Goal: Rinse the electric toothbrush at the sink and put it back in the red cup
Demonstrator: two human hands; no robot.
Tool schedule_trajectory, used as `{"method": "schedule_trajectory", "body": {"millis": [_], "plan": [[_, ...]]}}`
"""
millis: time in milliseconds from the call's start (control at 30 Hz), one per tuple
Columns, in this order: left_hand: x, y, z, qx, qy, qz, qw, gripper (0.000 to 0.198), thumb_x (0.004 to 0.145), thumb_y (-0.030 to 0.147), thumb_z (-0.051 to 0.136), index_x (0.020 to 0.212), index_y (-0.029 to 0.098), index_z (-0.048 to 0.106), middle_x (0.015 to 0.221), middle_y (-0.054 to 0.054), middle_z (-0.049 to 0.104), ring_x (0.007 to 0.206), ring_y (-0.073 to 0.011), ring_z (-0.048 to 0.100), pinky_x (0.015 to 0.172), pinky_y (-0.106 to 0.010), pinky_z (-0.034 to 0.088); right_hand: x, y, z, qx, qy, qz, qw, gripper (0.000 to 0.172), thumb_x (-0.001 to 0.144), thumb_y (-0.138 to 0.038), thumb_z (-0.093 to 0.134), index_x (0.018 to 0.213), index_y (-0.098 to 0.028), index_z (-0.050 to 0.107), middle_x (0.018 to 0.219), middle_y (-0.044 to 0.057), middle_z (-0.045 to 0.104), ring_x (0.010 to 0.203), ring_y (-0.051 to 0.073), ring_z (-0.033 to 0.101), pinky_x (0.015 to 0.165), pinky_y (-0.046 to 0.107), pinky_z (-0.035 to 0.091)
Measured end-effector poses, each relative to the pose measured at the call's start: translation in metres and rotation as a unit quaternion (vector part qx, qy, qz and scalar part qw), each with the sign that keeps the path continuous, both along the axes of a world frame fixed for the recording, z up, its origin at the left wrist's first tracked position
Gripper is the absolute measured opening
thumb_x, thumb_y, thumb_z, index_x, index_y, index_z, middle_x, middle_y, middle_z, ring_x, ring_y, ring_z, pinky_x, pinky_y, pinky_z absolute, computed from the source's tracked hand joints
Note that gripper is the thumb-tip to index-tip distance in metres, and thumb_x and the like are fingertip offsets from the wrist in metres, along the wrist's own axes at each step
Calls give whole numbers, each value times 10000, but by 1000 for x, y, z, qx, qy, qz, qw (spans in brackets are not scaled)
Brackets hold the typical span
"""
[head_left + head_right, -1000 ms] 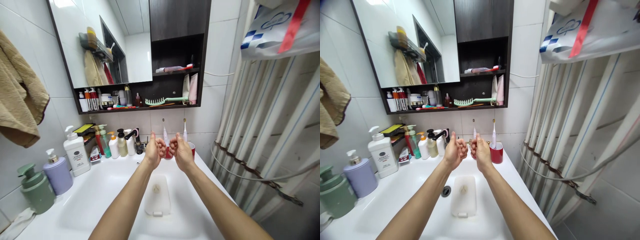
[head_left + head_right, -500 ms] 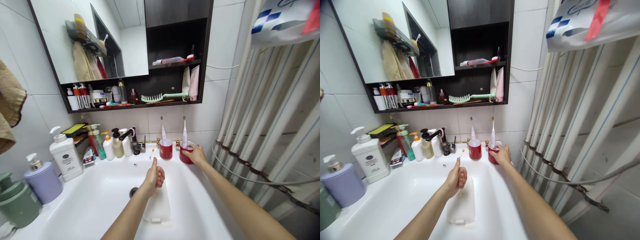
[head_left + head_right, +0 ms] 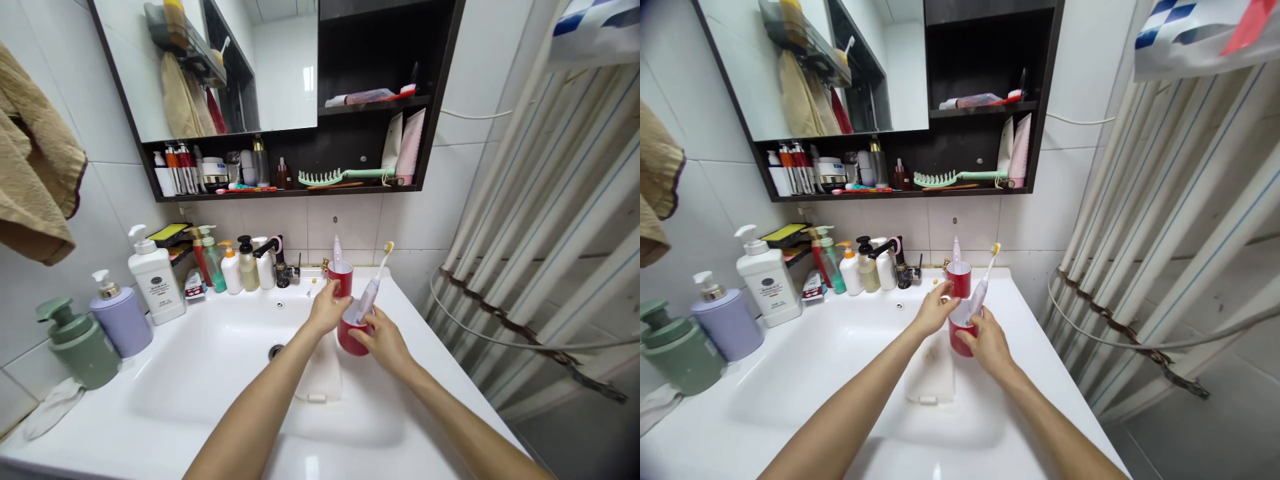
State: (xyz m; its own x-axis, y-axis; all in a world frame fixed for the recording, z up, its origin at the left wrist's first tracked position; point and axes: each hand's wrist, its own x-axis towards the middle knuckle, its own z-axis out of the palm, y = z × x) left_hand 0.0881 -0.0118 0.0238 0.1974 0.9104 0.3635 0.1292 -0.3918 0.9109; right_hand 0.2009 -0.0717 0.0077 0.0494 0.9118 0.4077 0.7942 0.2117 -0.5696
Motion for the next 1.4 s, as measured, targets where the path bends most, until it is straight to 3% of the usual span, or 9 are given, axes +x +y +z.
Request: {"method": "schedule_trajectory", "body": {"millis": [133, 300, 600, 767, 933, 1033, 1133, 1300, 1400], "plan": [[-2, -3, -17, -3, 70, -56, 996, 222, 574, 191, 500, 792, 182, 541, 704, -24, 574, 654, -137, 499, 632, -259, 369, -26, -7, -18, -32, 15, 69, 997, 134, 590, -178, 490, 703, -178, 562, 981, 52, 458, 904, 164, 447, 770, 251, 344], [-26, -2, -31, -55, -89, 43, 994, 232, 551, 181, 520, 781, 157, 503, 608, 11, 516, 542, -93, 460, 522, -208, 371, -44, 3, -36, -58, 24, 40, 997, 89, 604, -236, 486, 592, -162, 535, 975, 79, 440, 861, 193, 461, 729, 288, 361], [-71, 6, -5, -5, -301, 169, 938, 291, 511, 236, 580, 762, 142, 467, 675, 7, 512, 645, -93, 481, 607, -211, 372, -55, 23, -55, -91, 25, 17, 995, 113, 605, -248, 476, 629, -153, 532, 1102, 94, 358, 890, 214, 456, 729, 308, 362], [-74, -2, 5, -39, -341, 151, 927, 294, 512, 270, 584, 750, 149, 461, 671, 14, 505, 614, -79, 471, 555, -188, 367, -48, 13, -32, -73, 42, 29, 996, 304, 627, -202, 428, 927, -167, 472, 1183, 92, 270, 1094, 219, 265, 870, 332, 256], [-51, -14, -8, -158, -338, 72, 925, 276, 506, 300, 590, 690, 144, 455, 563, 46, 462, 471, -43, 416, 459, -168, 335, -52, -14, -3, -131, 252, 176, 943, 301, 710, -303, 356, 990, -190, 361, 787, 26, 488, 649, 121, 495, 582, 244, 408], [-43, -13, -17, -203, -348, 16, 915, 253, 551, 328, 555, 674, 132, 453, 504, 47, 449, 448, -52, 431, 459, -178, 342, -59, -24, -6, -229, 323, 219, 892, 206, 715, -340, 353, 836, -176, 381, 563, -53, 392, 390, 49, 373, 402, 188, 340], [-48, -4, -25, -232, -395, -5, 889, 215, 603, 311, 509, 684, 122, 445, 495, 25, 479, 485, -78, 488, 535, -214, 379, -61, -24, -16, -299, 350, 229, 858, 172, 736, -333, 300, 709, -171, 353, 568, -56, 383, 365, 29, 348, 387, 178, 317], [-54, 8, -35, -248, -426, 26, 870, 126, 632, 242, 482, 644, 126, 435, 492, 11, 497, 483, -97, 514, 541, -243, 395, -59, -18, -25, -274, 263, 189, 905, 125, 720, -295, 336, 748, -177, 367, 555, -55, 381, 422, 48, 369, 414, 180, 315], [-51, 10, -38, -263, -437, 44, 859, 101, 652, 211, 456, 604, 129, 424, 458, 22, 470, 450, -86, 500, 507, -225, 391, -60, -17, -25, -319, 287, 194, 882, 144, 734, -315, 286, 738, -183, 345, 576, -51, 368, 404, 43, 342, 382, 176, 298]]}}
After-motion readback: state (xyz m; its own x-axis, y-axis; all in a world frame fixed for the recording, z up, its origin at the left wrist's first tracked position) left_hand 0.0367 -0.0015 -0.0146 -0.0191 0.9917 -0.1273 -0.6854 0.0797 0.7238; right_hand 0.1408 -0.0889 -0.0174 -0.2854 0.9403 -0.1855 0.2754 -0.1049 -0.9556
